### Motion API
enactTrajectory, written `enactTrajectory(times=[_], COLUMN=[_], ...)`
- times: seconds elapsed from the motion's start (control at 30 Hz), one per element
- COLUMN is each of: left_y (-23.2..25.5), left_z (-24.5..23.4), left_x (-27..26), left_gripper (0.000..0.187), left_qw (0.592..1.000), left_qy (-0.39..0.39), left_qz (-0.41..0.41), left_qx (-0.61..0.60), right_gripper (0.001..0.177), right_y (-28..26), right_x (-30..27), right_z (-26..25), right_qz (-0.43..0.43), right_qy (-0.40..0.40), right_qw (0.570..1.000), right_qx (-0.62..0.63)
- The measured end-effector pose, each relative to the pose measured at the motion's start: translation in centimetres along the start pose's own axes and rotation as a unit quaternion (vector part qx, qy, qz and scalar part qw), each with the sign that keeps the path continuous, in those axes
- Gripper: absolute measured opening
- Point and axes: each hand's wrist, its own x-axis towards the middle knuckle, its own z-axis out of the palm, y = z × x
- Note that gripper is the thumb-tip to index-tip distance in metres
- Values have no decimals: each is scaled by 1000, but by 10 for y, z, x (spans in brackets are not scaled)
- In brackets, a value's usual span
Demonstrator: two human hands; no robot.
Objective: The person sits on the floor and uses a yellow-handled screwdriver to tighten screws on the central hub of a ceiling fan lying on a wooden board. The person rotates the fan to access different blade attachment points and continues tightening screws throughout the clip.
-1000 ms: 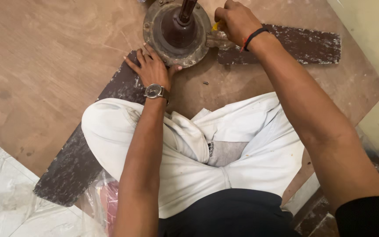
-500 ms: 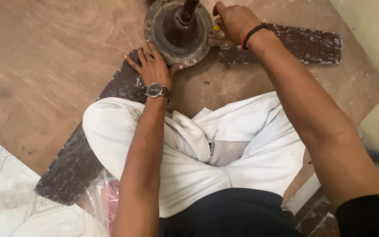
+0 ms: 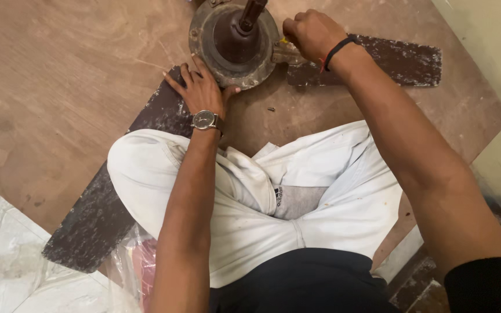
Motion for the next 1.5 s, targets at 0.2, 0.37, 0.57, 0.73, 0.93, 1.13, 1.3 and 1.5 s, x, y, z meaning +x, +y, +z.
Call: enactTrajectory(times=[0.2,0.37,0.57,0.73,0.93,1.13,1.3,1.5], left_y=[2,2,16,29,57,80,80,80], left_z=[0,2,-7,-34,-60,-42,-36,-37], left_x=[-1,-1,5,49,103,94,93,100], left_gripper=[129,127,108,82,53,21,25,20], left_qw=[1000,1000,996,896,924,875,865,861], left_qy=[-17,-18,36,205,-55,92,137,121], left_qz=[-8,-15,7,131,140,155,164,158], left_qx=[-3,-17,-81,-371,-350,-450,-454,-469], right_gripper=[20,27,33,28,26,22,17,15], right_y=[-23,-17,5,3,4,7,17,18], right_x=[-1,6,11,23,17,21,18,3], right_z=[-1,1,9,13,3,8,4,-2], right_qz=[44,104,102,72,102,27,41,10], right_qy=[45,49,45,40,19,26,-35,-12], right_qw=[995,991,993,996,990,997,994,999], right_qx=[74,63,30,22,92,72,91,46])
